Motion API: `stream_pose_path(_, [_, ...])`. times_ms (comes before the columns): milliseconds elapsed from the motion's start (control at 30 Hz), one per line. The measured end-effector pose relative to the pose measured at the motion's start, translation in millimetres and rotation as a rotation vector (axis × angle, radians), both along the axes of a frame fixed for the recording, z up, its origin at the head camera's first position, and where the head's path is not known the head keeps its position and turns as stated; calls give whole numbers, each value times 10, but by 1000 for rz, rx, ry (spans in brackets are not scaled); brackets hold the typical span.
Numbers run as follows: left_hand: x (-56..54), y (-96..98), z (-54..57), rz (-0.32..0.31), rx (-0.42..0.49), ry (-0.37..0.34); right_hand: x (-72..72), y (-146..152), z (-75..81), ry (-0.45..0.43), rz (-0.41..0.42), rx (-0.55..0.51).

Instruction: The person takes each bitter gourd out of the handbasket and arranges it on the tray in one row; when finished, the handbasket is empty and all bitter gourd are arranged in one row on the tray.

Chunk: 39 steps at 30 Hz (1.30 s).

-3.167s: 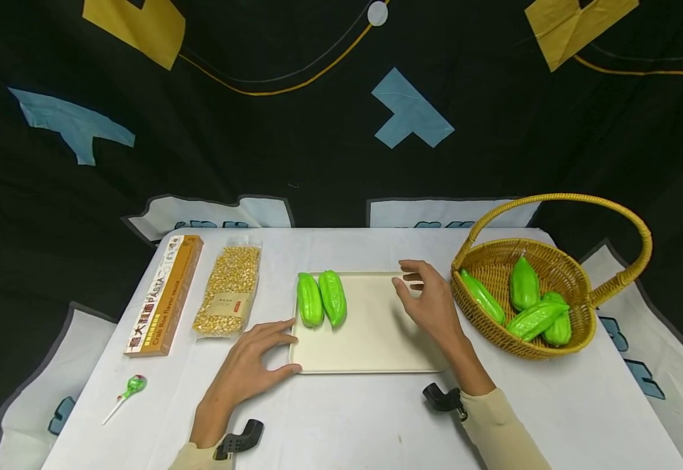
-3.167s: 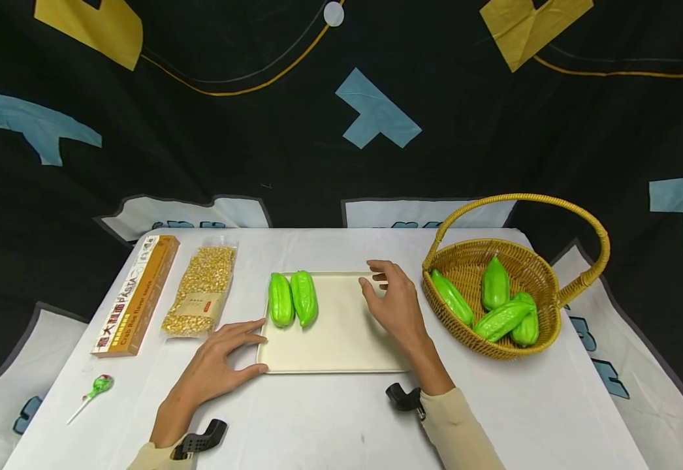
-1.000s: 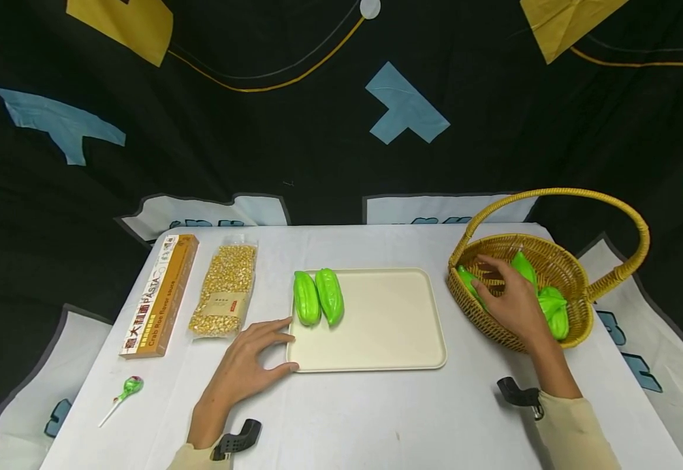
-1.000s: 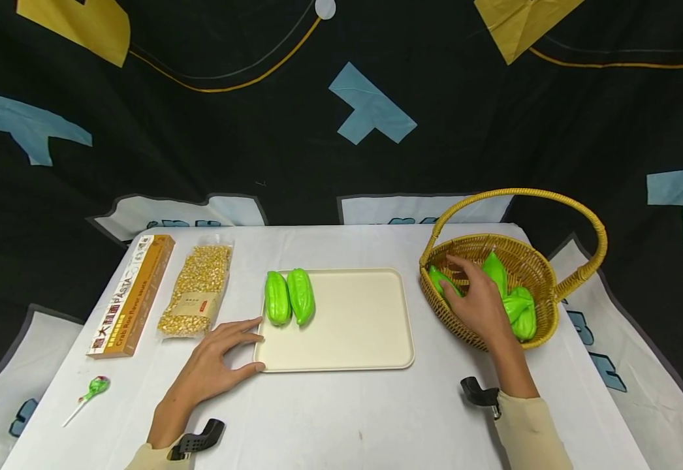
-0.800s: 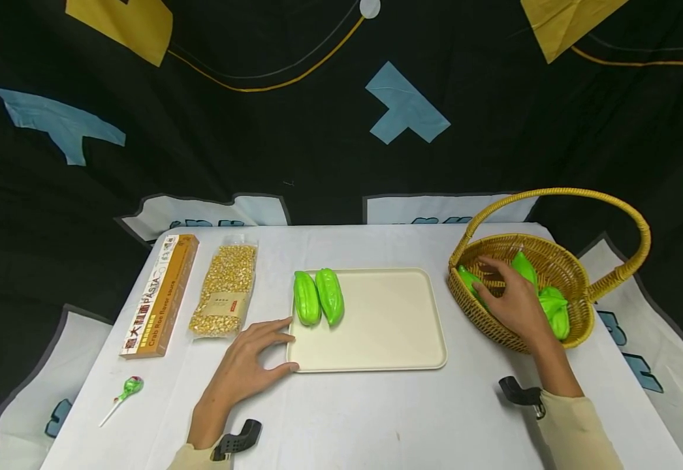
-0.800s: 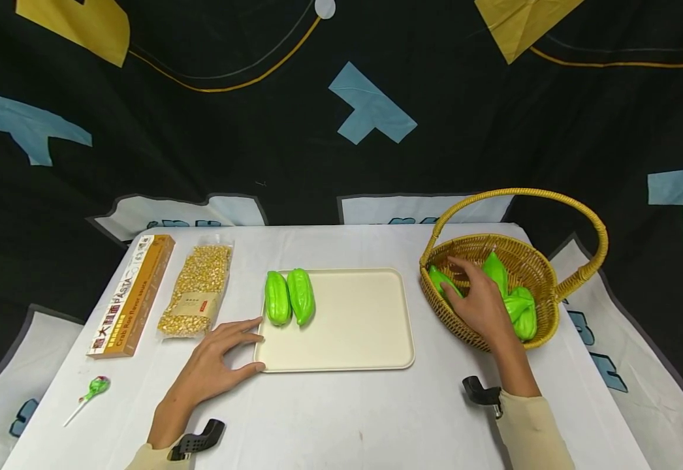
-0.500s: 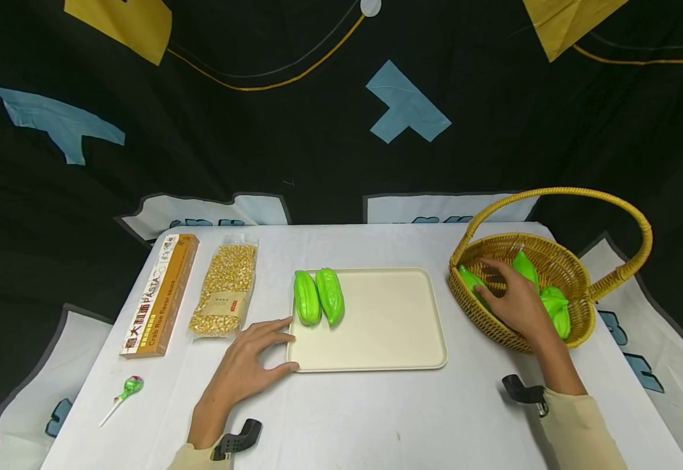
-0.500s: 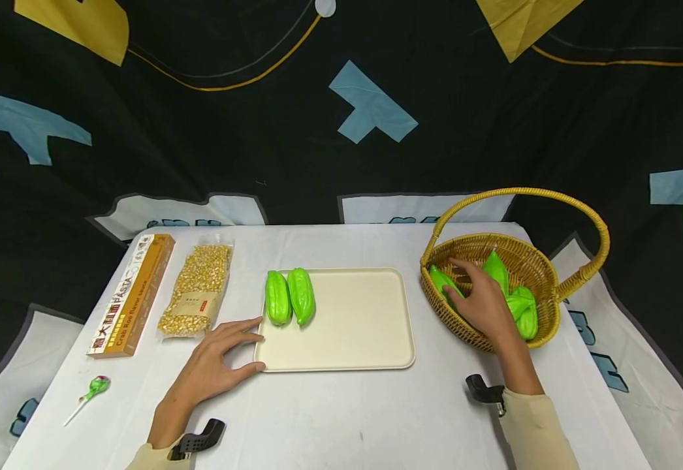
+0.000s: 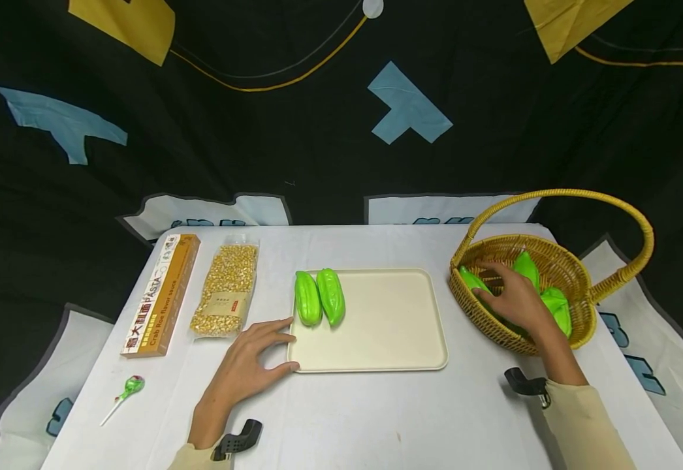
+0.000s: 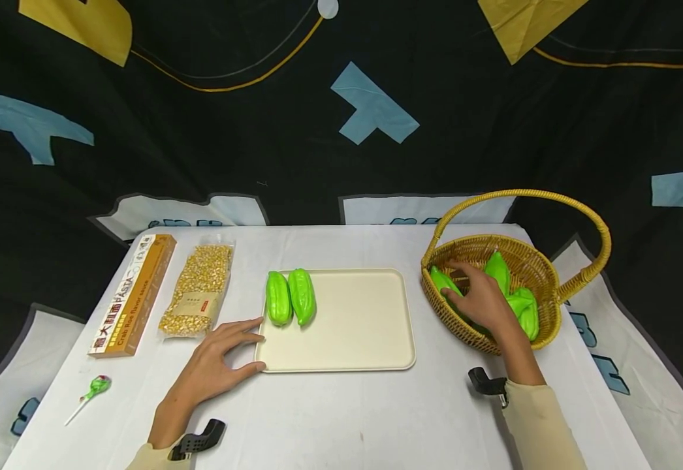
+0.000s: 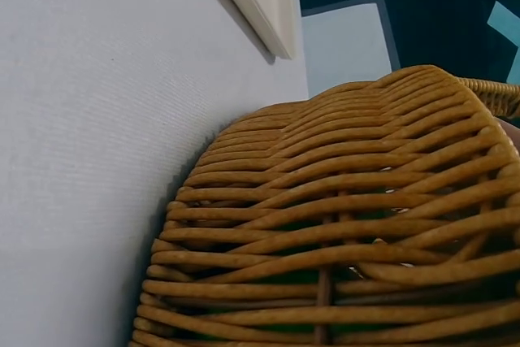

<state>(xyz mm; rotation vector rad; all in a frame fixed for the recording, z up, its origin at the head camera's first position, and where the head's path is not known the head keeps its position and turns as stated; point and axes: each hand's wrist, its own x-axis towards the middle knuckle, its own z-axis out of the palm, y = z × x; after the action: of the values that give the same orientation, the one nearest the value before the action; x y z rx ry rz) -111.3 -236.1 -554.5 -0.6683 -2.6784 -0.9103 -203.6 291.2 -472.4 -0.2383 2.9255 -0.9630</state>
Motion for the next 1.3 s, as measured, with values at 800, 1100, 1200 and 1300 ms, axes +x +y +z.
stream_pose_path(800, [23,11,27,10,6,-26,-15,34,13,-22,-39,60])
stream_pose_path(1100, [16,11,27,13,4,-36,64,44,97,76,-102,1])
stream_pose_path(1200, [14,8,21,12,3,-32,83,45,115,92,-108,-15])
stream_pose_path(1300, [12,9,19,10,5,-29,102,55,116,119,-110,-20])
